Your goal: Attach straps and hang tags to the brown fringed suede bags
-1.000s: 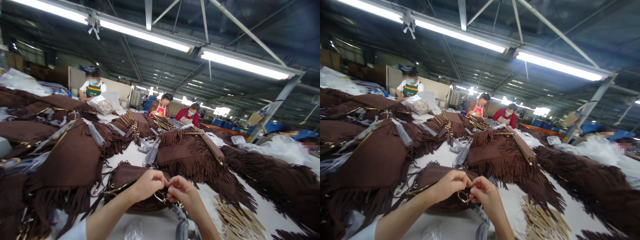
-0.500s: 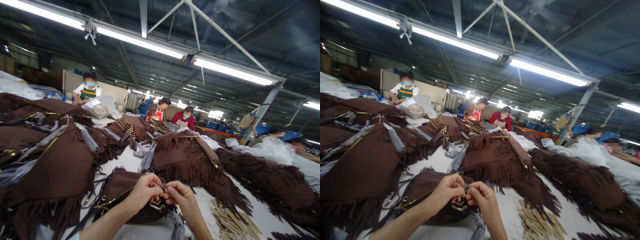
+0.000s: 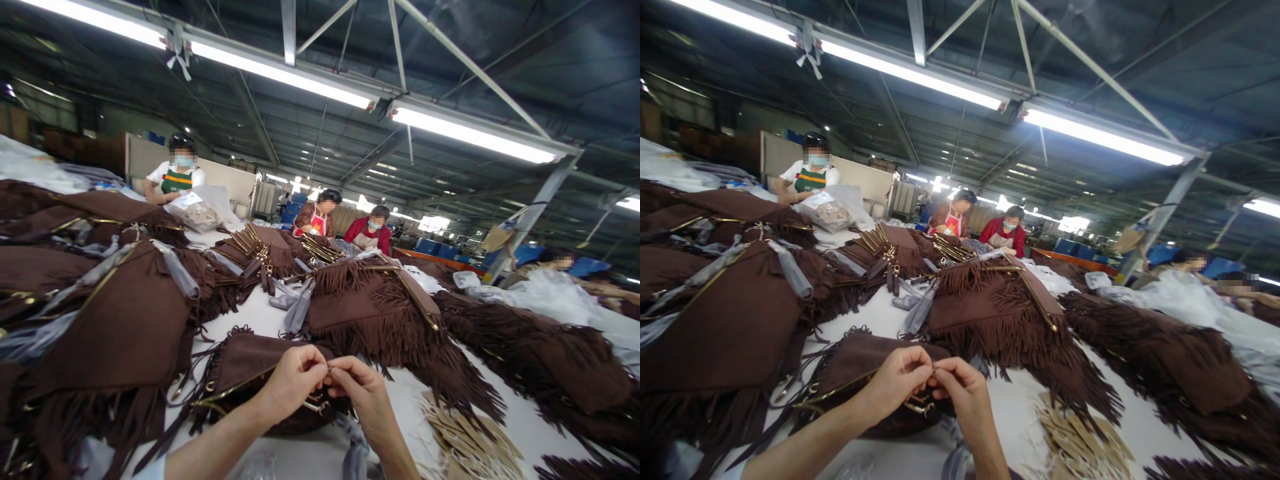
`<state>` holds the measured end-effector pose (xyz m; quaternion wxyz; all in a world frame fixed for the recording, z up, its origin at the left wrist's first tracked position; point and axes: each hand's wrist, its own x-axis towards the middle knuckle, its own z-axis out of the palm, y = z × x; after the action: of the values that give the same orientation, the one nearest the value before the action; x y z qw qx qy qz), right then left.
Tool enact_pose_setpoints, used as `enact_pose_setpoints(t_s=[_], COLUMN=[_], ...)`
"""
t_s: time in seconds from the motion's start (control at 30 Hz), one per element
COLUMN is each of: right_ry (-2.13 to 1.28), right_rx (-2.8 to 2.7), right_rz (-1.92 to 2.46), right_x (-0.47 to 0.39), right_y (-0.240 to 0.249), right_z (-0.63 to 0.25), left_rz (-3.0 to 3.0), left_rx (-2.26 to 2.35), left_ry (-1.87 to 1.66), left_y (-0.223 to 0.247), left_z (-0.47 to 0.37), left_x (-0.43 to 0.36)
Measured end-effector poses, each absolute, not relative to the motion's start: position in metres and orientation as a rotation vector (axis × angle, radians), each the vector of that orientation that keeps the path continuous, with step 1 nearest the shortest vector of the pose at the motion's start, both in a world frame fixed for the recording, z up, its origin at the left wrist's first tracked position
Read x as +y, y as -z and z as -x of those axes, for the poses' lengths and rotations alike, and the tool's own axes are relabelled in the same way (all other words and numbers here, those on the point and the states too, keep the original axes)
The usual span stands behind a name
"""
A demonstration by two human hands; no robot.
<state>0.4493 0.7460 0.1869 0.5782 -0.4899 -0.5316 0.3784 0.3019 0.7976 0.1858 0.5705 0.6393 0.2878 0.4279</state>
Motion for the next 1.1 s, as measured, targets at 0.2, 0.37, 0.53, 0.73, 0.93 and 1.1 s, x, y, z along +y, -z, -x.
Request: enact_pose_setpoints(t_s=[0.2, 0.37, 0.53, 0.73, 0.93, 1.1], right_ry=[-0.858, -0.849, -0.803, -0.642, -0.368, -0.266], right_rx=[-1.259, -1.266, -1.322, -1.471, -1.681, -1.788], right_rz=[1.131, 1.128, 1.146, 1.215, 1.285, 1.371], right_x=[0.750, 0.750, 0.751, 0.750, 0.750, 0.744], right_y=[-0.181, -0.176, -0.177, -0.178, -0.179, -0.200], right_z=[-0.452, -0.453, -0.451, -0.446, -0.440, -0.442], left_rz=[-1.565, -1.592, -1.624, -1.660, -1.735, -1.801], left_rx=[0.670, 0.694, 0.711, 0.789, 0.951, 0.863], left_ry=[-0.998, -0.980, -0.988, -1.035, -1.012, -0.793], left_y=[-0.185, -0.189, -0.184, -0.181, -0.174, -0.182], left_z=[-0.301, -0.298, -0.299, -0.301, -0.303, -0.299], left_x=[0.798, 0.797, 0.800, 0.798, 0.800, 0.803])
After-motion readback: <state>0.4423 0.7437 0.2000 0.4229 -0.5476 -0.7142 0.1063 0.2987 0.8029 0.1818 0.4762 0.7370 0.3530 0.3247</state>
